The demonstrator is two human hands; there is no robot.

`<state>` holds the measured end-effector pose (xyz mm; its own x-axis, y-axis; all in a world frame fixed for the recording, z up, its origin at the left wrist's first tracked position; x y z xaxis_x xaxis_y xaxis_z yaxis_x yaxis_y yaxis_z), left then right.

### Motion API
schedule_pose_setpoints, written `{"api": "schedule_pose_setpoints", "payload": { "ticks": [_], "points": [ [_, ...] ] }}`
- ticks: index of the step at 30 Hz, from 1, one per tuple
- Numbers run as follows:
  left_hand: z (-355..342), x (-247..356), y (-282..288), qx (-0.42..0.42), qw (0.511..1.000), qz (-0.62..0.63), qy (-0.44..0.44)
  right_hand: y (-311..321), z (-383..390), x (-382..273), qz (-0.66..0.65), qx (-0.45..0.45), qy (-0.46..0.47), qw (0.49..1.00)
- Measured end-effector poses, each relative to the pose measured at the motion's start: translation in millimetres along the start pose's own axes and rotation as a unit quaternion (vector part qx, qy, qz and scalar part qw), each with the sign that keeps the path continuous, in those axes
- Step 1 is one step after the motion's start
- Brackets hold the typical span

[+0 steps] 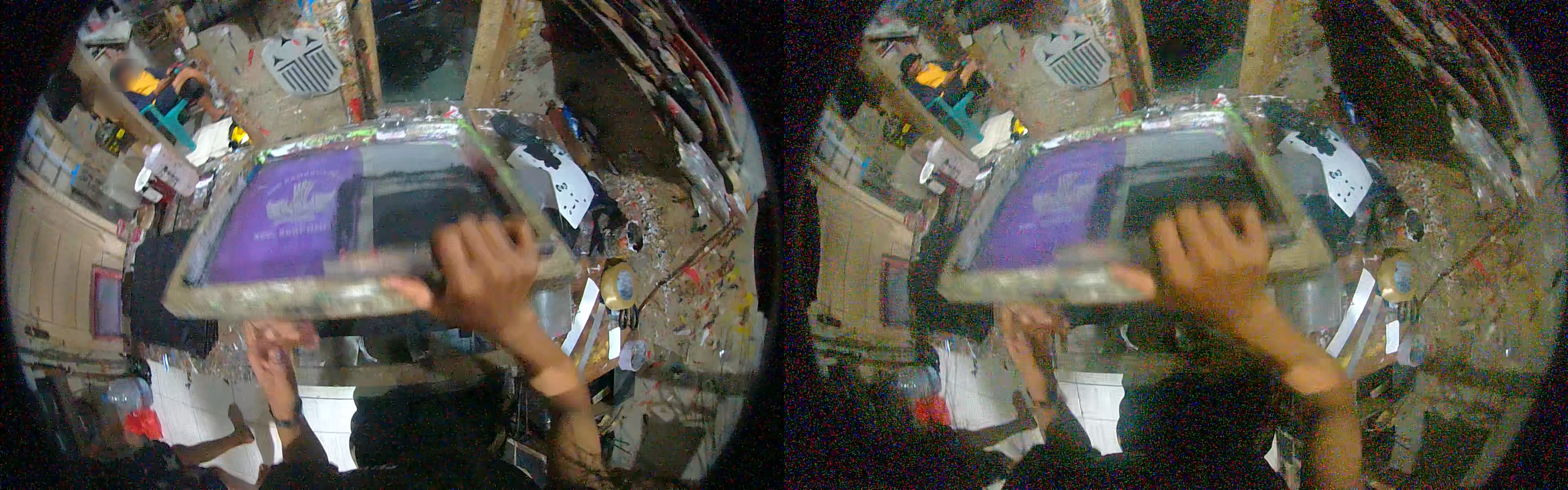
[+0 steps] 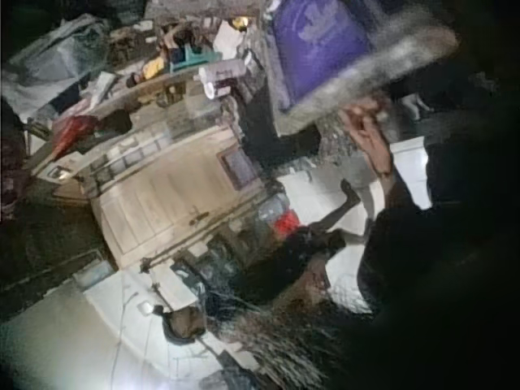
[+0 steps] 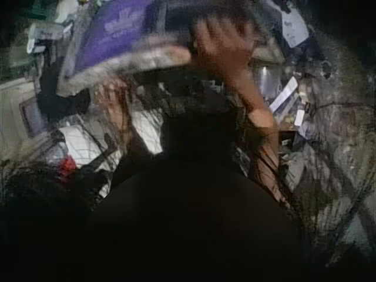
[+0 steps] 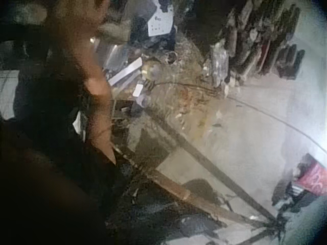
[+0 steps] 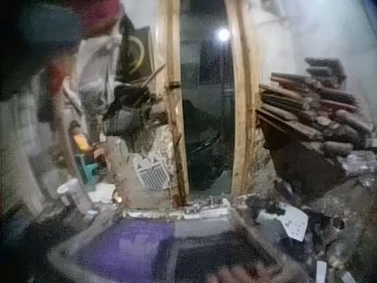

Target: The person performs screen printing on black t-shirts using a squeegee to spread ink across a screen. They repeatedly place shirts under the screen, pull ink through, lift the screen, and stack the printed shirts.

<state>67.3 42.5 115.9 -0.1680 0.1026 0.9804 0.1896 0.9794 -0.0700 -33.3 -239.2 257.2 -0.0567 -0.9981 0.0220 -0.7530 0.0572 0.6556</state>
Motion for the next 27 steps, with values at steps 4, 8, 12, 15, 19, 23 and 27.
{"api": "schedule_pose_setpoints", "payload": {
  "ticks": [4, 8, 12, 15, 19, 23, 27],
  "points": [
    [-91.8, 3.3, -49.7, 0.030, 0.954, -0.266, -0.136, 15.0, -98.2, 33.6, -0.014, 0.060, 0.029, 0.998],
    [-143.5, -140.5, -5.2, 0.135, 0.632, -0.727, -0.233, 9.0, -170.9, 52.1, -0.016, -0.086, -0.066, 0.994],
    [-126.5, -141.7, -62.1, 0.080, 0.692, -0.703, -0.146, 2.8, -228.9, 82.7, -0.020, -0.274, -0.100, 0.956],
    [-125.1, -121.8, -62.7, 0.058, 0.751, -0.655, -0.064, -15.3, -253.9, 104.2, -0.020, -0.175, -0.092, 0.980],
    [-138.4, -32.3, -11.4, 0.114, 0.726, -0.670, -0.106, -37.1, -297.6, 147.0, -0.075, -0.161, -0.071, 0.982],
    [-172.1, 54.1, 110.6, 0.171, 0.661, -0.724, -0.097, -29.9, -321.7, 155.9, -0.058, -0.133, -0.098, 0.985],
    [-195.5, 69.6, 290.3, 0.196, 0.580, -0.788, -0.068, -56.6, -329.3, 149.0, -0.100, -0.182, -0.106, 0.972]
  ]
}}
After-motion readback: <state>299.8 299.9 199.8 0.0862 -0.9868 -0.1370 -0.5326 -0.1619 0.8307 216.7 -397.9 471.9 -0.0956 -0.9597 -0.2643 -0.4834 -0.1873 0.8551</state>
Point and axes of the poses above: each hand's wrist, its own z-axis away from the middle knuckle, its own y-axis out of the back of the hand, x = y × z, the point moved 6 cm from there along -z, towards the middle knuckle, and after that the axes turned 6 degrees about -z, right-handed, at the moved point
